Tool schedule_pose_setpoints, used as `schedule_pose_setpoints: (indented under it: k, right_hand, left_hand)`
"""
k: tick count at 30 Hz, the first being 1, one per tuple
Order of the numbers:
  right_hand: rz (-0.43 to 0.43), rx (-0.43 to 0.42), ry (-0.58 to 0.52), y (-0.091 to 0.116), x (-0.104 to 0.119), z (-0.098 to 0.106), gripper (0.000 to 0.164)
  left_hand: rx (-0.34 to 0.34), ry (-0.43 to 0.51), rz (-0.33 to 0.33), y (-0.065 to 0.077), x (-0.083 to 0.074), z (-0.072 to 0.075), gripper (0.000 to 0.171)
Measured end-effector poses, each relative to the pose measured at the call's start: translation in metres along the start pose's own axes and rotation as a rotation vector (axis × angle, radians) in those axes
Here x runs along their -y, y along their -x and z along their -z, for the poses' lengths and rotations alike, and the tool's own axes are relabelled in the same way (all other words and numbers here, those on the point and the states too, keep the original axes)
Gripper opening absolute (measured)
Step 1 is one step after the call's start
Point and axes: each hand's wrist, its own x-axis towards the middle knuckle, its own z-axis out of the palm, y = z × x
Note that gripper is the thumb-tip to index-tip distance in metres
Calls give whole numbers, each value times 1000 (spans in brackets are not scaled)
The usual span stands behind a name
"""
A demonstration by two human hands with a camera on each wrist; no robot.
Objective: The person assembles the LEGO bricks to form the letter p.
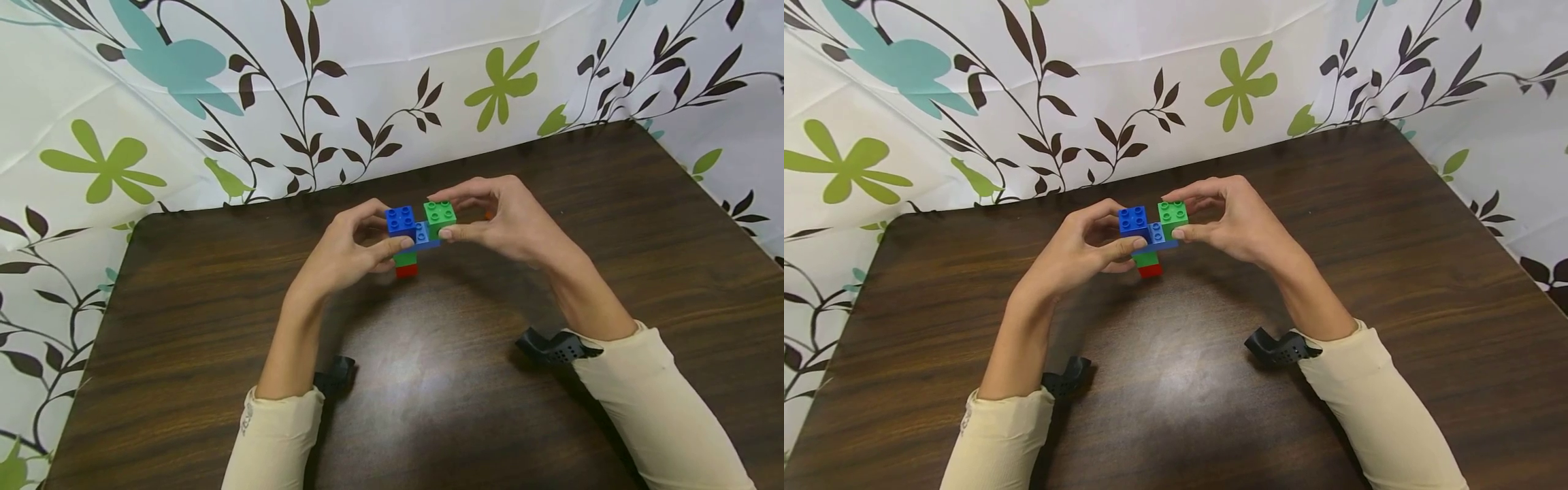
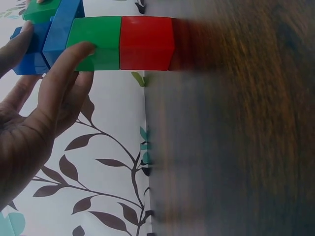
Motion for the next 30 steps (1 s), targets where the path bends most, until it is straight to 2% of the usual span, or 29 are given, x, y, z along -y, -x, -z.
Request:
schedule_pose_setpoints:
  k: [4, 12, 21, 30]
  right_hand:
    - [-1, 11, 2, -1, 0, 1, 42]
    - [35, 138, -40, -2, -4, 16, 64]
    - [-60, 48, 108, -2, -10, 32, 45]
    - [-159, 43, 183, -4, -17, 41, 45]
  left_hand:
    - [2, 4, 5, -1, 0, 1, 26]
    - [2, 13, 17, -1, -2, 2, 26]
    - [2, 6, 13, -3, 0, 0, 26]
    - [-2, 5, 21, -2, 1, 0, 26]
